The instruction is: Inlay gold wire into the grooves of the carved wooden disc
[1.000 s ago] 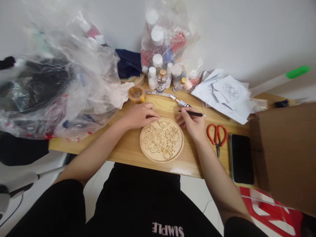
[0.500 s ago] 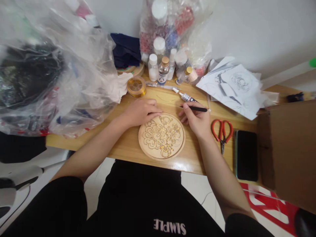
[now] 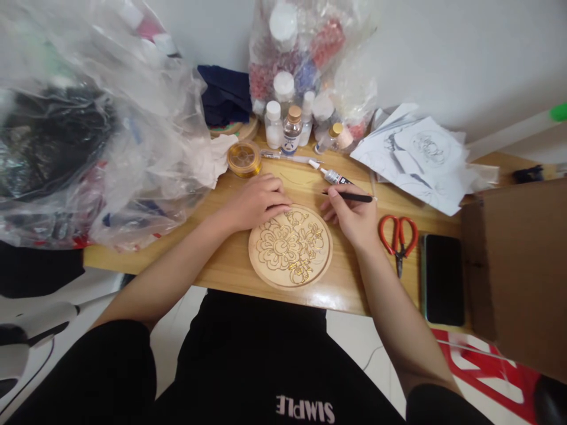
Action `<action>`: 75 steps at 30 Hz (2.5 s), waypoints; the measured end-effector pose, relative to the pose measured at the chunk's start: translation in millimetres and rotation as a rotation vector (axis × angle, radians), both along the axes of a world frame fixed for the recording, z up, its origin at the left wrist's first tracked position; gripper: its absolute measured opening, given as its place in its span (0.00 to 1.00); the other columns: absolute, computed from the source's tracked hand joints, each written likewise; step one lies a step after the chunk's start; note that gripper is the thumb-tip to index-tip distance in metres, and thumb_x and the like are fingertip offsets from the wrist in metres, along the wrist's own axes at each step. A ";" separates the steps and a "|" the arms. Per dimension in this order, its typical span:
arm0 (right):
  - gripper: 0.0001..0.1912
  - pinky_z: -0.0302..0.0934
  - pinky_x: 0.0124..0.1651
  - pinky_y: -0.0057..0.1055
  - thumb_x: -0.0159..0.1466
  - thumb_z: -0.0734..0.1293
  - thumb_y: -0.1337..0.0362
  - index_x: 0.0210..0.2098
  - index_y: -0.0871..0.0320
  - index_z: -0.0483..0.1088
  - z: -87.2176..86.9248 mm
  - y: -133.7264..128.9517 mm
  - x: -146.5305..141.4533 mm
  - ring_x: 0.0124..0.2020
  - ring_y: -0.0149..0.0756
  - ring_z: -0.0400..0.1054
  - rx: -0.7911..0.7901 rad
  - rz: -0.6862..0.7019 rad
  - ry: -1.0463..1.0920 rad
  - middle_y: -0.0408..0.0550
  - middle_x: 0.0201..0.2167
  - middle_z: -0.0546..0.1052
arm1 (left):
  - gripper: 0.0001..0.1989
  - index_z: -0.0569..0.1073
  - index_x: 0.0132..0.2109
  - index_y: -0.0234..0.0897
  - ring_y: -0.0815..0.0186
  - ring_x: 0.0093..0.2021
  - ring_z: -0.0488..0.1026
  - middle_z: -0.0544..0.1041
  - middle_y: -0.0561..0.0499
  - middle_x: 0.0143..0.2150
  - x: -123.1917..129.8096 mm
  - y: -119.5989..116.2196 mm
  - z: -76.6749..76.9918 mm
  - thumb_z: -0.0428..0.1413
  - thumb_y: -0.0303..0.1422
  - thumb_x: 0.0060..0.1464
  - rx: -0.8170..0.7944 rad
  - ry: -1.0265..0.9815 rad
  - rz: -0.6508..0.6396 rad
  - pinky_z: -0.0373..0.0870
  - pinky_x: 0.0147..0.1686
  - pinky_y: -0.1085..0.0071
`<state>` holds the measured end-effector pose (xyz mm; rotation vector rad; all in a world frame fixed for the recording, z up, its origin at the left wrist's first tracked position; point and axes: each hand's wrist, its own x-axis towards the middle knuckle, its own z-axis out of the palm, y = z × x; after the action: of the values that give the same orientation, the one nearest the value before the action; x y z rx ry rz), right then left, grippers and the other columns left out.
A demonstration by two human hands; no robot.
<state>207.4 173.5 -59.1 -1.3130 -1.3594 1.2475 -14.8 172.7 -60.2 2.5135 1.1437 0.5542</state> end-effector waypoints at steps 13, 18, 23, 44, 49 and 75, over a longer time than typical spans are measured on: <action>0.16 0.56 0.15 0.27 0.56 0.69 0.50 0.31 0.57 0.71 0.3 1.2 1.4 0.15 0.29 0.65 0.011 -0.028 0.035 0.43 0.18 0.73 | 0.19 0.75 0.47 0.40 0.64 0.48 0.68 0.75 0.48 0.46 2.7 -4.8 6.2 0.45 0.20 0.54 -0.070 -0.191 -0.085 0.65 0.49 0.61; 0.19 0.54 0.13 0.24 0.54 0.69 0.47 0.31 0.58 0.71 1.7 2.9 1.6 0.13 0.27 0.64 0.013 -0.067 0.072 0.41 0.17 0.73 | 0.17 0.75 0.46 0.36 0.66 0.39 0.70 0.76 0.49 0.37 -2.5 -5.4 9.6 0.48 0.22 0.52 -0.063 -0.219 -0.024 0.68 0.42 0.65; 0.19 0.54 0.13 0.23 0.54 0.69 0.47 0.31 0.59 0.71 0.4 3.6 1.6 0.13 0.26 0.64 0.010 -0.058 0.085 0.41 0.17 0.73 | 0.13 0.74 0.46 0.34 0.66 0.41 0.70 0.75 0.46 0.41 4.4 -7.2 5.6 0.48 0.28 0.59 0.000 -0.193 0.058 0.69 0.41 0.67; 0.18 0.57 0.17 0.25 0.56 0.68 0.49 0.32 0.58 0.71 1.6 2.0 1.4 0.14 0.26 0.63 0.019 -0.031 0.070 0.41 0.17 0.72 | 0.14 0.66 0.24 0.35 0.69 0.27 0.63 0.66 0.55 0.22 -1.4 -2.1 6.4 0.54 0.35 0.56 0.057 0.138 0.106 0.54 0.30 0.70; 0.17 0.58 0.18 0.25 0.56 0.69 0.49 0.31 0.58 0.71 1.8 1.5 1.4 0.15 0.26 0.63 0.038 -0.018 0.067 0.42 0.17 0.73 | 0.16 0.64 0.22 0.35 0.70 0.25 0.61 0.65 0.55 0.21 -0.6 -2.8 7.8 0.53 0.34 0.56 0.001 0.107 0.035 0.54 0.30 0.71; 0.25 0.60 0.18 0.25 0.51 0.68 0.42 0.27 0.61 0.72 -2.0 6.3 1.5 0.15 0.29 0.66 0.052 -0.003 0.091 0.44 0.15 0.72 | 0.11 0.74 0.43 0.34 0.62 0.45 0.70 0.75 0.44 0.42 6.6 -2.1 4.2 0.47 0.27 0.60 0.204 0.119 0.158 0.69 0.45 0.63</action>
<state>208.9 179.8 -61.1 -1.2076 -1.3166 1.2460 -8.2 170.6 -56.0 2.6738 1.4037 0.5962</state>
